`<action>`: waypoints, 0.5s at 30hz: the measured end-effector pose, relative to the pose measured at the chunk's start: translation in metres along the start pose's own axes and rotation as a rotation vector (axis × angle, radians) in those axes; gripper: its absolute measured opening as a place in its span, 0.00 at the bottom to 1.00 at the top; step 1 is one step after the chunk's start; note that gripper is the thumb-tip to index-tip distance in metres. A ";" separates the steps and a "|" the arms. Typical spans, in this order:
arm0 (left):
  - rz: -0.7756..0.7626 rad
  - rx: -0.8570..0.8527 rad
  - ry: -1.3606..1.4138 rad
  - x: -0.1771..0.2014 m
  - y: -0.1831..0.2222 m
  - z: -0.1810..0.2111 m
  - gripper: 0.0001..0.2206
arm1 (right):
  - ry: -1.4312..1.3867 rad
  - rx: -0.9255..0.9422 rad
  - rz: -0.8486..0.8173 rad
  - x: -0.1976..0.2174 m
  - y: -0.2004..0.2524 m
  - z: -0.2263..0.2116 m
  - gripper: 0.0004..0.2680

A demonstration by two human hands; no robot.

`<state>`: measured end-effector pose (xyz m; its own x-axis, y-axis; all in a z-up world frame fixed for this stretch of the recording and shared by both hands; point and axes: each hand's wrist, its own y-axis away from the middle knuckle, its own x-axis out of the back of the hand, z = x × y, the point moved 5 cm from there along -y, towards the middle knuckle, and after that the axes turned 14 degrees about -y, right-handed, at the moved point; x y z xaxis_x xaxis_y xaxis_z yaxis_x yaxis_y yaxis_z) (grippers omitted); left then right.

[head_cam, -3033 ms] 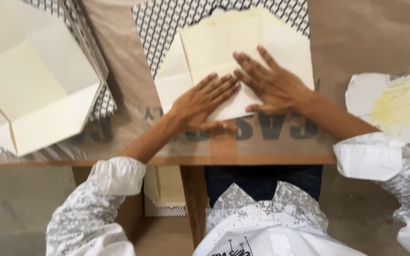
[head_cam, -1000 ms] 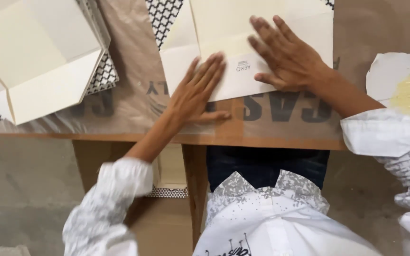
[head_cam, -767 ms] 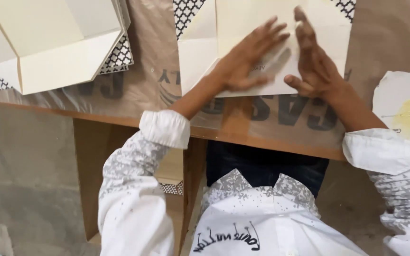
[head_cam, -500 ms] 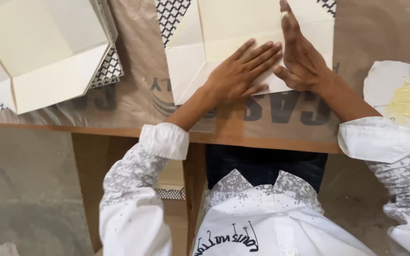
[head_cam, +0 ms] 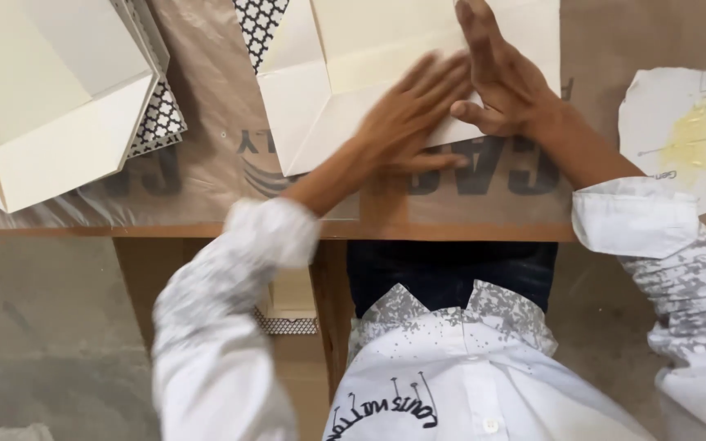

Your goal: Fold and assemble patterned cardboard boxes using adhesive paste.

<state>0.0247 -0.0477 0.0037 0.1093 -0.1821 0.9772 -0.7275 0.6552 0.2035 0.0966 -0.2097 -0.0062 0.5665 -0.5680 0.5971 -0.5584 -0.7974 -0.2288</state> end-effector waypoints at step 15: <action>0.112 0.311 -0.095 -0.057 0.131 -0.068 0.29 | -0.121 0.055 0.287 0.015 -0.014 -0.009 0.26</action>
<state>-0.0310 0.0987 -0.0215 -0.0359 -0.1985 0.9794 -0.9047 0.4228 0.0525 0.1081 -0.2050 0.0129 0.4608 -0.7887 0.4069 -0.6741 -0.6093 -0.4176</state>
